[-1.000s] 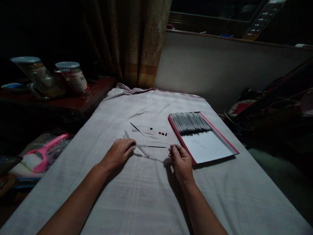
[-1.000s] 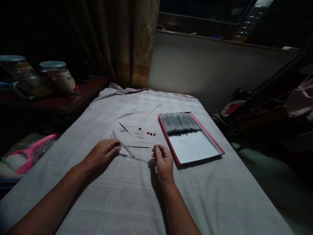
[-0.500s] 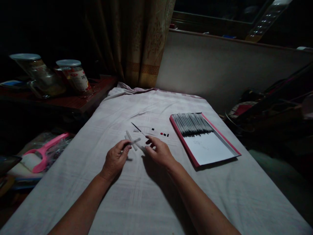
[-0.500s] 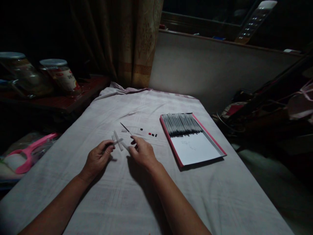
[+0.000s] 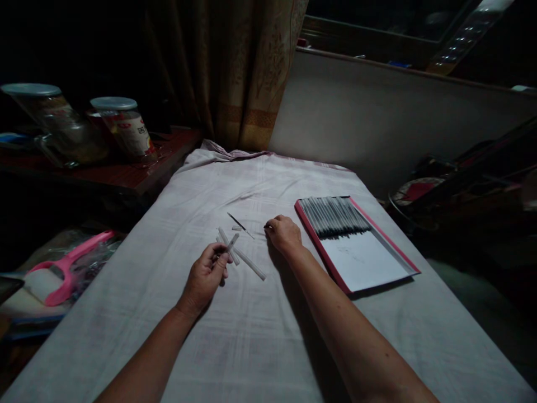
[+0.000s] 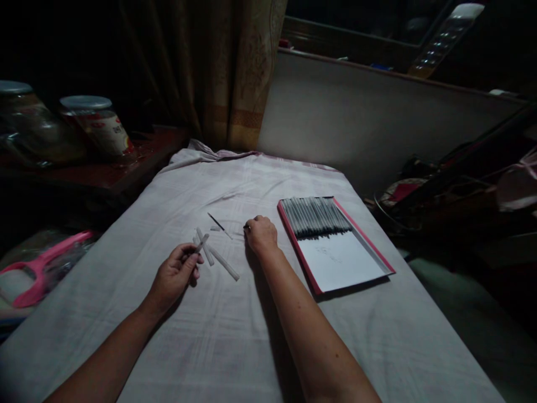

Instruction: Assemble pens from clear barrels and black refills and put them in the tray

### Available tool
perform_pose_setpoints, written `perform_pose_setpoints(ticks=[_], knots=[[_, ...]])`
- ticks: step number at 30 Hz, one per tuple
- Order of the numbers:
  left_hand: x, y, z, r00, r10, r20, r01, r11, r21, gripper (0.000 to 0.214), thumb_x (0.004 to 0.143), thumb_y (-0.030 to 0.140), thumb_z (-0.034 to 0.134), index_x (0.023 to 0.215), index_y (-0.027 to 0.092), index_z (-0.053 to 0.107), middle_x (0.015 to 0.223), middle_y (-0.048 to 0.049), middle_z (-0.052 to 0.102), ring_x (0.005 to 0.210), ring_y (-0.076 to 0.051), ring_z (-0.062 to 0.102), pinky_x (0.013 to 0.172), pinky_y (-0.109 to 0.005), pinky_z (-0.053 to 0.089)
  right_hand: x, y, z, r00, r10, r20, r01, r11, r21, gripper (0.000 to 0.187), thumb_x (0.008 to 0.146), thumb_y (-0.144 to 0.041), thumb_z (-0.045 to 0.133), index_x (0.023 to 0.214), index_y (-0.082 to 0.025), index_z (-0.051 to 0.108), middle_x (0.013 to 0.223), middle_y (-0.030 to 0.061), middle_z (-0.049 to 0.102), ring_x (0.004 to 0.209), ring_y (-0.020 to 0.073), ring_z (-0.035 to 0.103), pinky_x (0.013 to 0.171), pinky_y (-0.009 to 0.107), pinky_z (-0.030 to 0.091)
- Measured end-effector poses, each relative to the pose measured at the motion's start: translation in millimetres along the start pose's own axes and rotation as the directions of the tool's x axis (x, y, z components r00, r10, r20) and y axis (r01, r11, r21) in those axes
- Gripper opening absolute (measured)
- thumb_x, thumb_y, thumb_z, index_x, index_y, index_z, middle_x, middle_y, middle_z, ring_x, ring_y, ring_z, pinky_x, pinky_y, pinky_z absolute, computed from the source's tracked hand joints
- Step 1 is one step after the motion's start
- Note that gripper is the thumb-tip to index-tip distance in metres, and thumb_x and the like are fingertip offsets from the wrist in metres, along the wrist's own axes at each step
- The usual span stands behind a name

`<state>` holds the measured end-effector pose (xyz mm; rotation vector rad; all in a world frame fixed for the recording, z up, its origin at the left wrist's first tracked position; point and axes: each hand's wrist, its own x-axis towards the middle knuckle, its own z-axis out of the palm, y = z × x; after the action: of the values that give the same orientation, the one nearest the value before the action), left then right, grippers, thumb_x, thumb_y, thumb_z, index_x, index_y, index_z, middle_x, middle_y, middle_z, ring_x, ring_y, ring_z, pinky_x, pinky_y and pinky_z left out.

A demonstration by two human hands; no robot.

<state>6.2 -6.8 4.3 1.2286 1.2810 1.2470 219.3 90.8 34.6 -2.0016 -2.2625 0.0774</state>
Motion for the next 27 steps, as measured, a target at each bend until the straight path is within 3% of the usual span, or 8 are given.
perform_pose_setpoints(ticks=[2, 5, 7, 9, 11, 13, 19, 27], knots=[[-1, -3, -0.5, 1.0, 0.0, 0.03, -0.001, 0.999, 0.034, 0.036, 0.082, 0.049, 0.061, 0.103, 0.019, 0.055, 0.078, 0.0005, 0.063, 0.052, -0.01, 0.056, 0.042, -0.02, 0.047, -2, -1, 1, 0.999, -0.02, -0.031, 0.023, 0.997, 0.08, 0.019, 0.089, -0.025, 0.057, 0.098, -0.021, 0.074, 0.105, 0.0107, 0.071, 0.098, 0.0239, 0.063, 0.078, 0.032, 0.047], [-2, -4, -1.7, 0.998, 0.012, 0.058, -0.017, 0.996, 0.087, 0.035, 0.084, 0.048, 0.06, 0.105, 0.019, 0.057, 0.079, -0.0005, 0.065, 0.052, -0.01, 0.056, 0.043, -0.02, 0.047, -19, -6, 3, 0.997, -0.031, -0.077, 0.062, 0.891, 0.449, 0.016, 0.084, -0.022, 0.059, 0.094, -0.02, 0.072, 0.092, 0.0065, 0.073, 0.083, 0.0193, 0.065, 0.076, 0.031, 0.049], [-4, -3, -1.6, 0.996, 0.052, 0.079, -0.064, 0.984, 0.164, 0.032, 0.085, 0.046, 0.059, 0.103, 0.019, 0.06, 0.08, -0.0011, 0.066, 0.053, -0.01, 0.057, 0.047, -0.021, 0.049, -38, -10, 5, 0.998, -0.003, -0.068, 0.053, 0.659, 0.75, 0.012, 0.079, -0.024, 0.061, 0.087, -0.02, 0.07, 0.082, 0.0031, 0.072, 0.074, 0.0165, 0.065, 0.071, 0.029, 0.05], [-6, 0, -0.8, 0.987, 0.122, 0.108, -0.148, 0.949, 0.278, 0.027, 0.086, 0.042, 0.059, 0.101, 0.02, 0.063, 0.083, -0.0018, 0.069, 0.061, -0.012, 0.062, 0.056, -0.023, 0.053, -59, -14, 6, 0.998, 0.058, -0.003, -0.02, 0.377, 0.926, 0.012, 0.073, -0.029, 0.066, 0.079, -0.019, 0.067, 0.073, 0.0011, 0.069, 0.065, 0.0148, 0.064, 0.062, 0.026, 0.051], [-8, 2, 0.4, 0.967, 0.203, 0.153, -0.246, 0.894, 0.374, 0.023, 0.086, 0.038, 0.059, 0.1, 0.02, 0.065, 0.085, -0.0023, 0.071, 0.073, -0.015, 0.066, 0.067, -0.026, 0.056, -79, -17, 6, 0.988, 0.1, 0.115, -0.131, 0.17, 0.977, 0.017, 0.068, -0.034, 0.07, 0.075, -0.019, 0.064, 0.064, -0.0015, 0.065, 0.051, 0.0123, 0.058, 0.049, 0.024, 0.048], [-10, 4, 1.7, 0.944, 0.262, 0.198, -0.323, 0.847, 0.421, 0.022, 0.087, 0.036, 0.058, 0.101, 0.02, 0.066, 0.087, -0.0029, 0.072, 0.079, -0.017, 0.068, 0.074, -0.028, 0.056, -93, -18, 4, 0.974, 0.125, 0.187, -0.195, 0.059, 0.979, 0.02, 0.065, -0.035, 0.073, 0.073, -0.019, 0.063, 0.059, -0.0032, 0.061, 0.044, 0.0104, 0.054, 0.043, 0.022, 0.044], [-14, 8, 4.5, 0.884, 0.354, 0.305, -0.46, 0.769, 0.443, 0.02, 0.089, 0.033, 0.057, 0.102, 0.022, 0.067, 0.091, -0.0033, 0.075, 0.082, -0.017, 0.071, 0.078, -0.028, 0.056, -104, -11, 3, 0.979, 0.136, 0.151, -0.157, 0.037, 0.987, 0.018, 0.066, -0.032, 0.074, 0.074, -0.019, 0.065, 0.059, -0.0032, 0.06, 0.047, 0.0098, 0.054, 0.044, 0.021, 0.045], [-14, 4, 3.5, 0.855, 0.363, 0.37, -0.509, 0.723, 0.467, 0.019, 0.09, 0.029, 0.057, 0.105, 0.022, 0.066, 0.091, -0.0029, 0.074, 0.082, -0.016, 0.071, 0.076, -0.025, 0.055, -106, -8, 7, 0.994, 0.107, 0.02, -0.044, 0.227, 0.973, 0.01, 0.071, -0.028, 0.068, 0.079, -0.022, 0.069, 0.071, 0.001, 0.066, 0.063, 0.0142, 0.061, 0.062, 0.028, 0.051]])
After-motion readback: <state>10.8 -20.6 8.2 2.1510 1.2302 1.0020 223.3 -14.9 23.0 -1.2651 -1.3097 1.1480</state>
